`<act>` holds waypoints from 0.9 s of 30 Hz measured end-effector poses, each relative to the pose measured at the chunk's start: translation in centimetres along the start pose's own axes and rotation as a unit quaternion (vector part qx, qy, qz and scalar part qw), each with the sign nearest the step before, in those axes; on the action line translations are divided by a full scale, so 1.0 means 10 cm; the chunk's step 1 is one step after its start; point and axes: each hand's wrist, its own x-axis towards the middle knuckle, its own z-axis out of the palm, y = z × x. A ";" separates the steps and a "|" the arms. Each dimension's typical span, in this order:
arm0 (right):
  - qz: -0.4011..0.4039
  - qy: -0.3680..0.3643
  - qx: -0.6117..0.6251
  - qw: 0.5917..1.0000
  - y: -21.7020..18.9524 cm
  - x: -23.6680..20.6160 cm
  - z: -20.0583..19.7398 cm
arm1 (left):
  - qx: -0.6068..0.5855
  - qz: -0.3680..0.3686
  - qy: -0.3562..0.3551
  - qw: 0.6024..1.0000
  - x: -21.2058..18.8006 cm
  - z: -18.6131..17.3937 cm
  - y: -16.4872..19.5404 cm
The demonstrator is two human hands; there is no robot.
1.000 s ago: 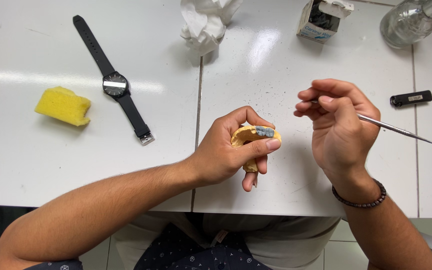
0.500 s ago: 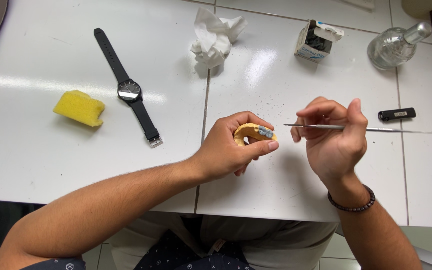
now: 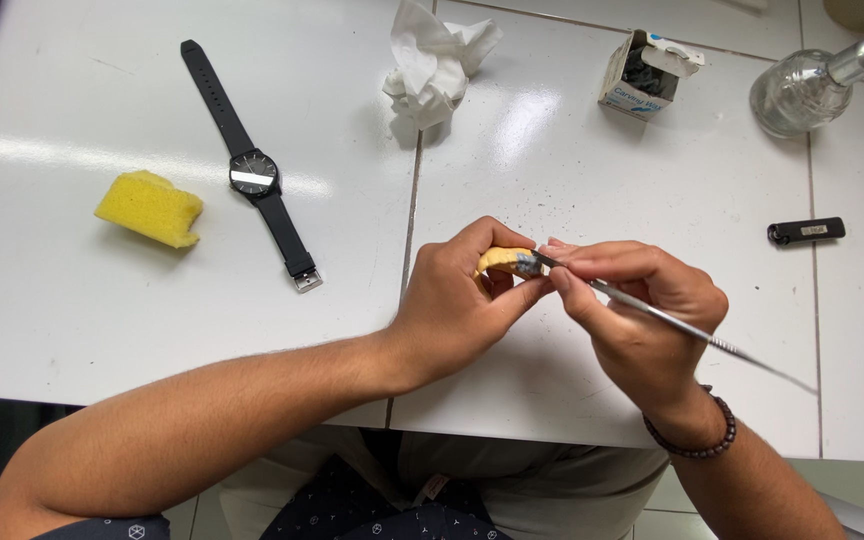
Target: The person holds a yellow dental plaster model with a blue wax pattern and carves and shapes the wax using a metal wax carver, rotating the model to work different areas. They briefly brush the pattern with a toothbrush and continue refining the wax with the carver.
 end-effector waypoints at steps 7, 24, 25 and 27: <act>-0.013 0.020 -0.040 0.999 -0.01 -0.08 0.08 | 0.044 0.017 0.004 0.999 -0.03 0.04 0.04; -0.019 0.022 -0.051 0.998 -0.01 -0.07 0.10 | 0.059 0.036 0.002 0.998 -0.03 0.04 0.01; -0.019 0.021 -0.051 0.998 -0.01 -0.07 0.10 | 0.057 0.039 0.003 0.998 -0.03 0.04 0.01; -0.023 0.017 -0.049 0.998 0.00 -0.07 0.10 | 0.059 0.042 0.003 0.997 -0.02 0.04 0.00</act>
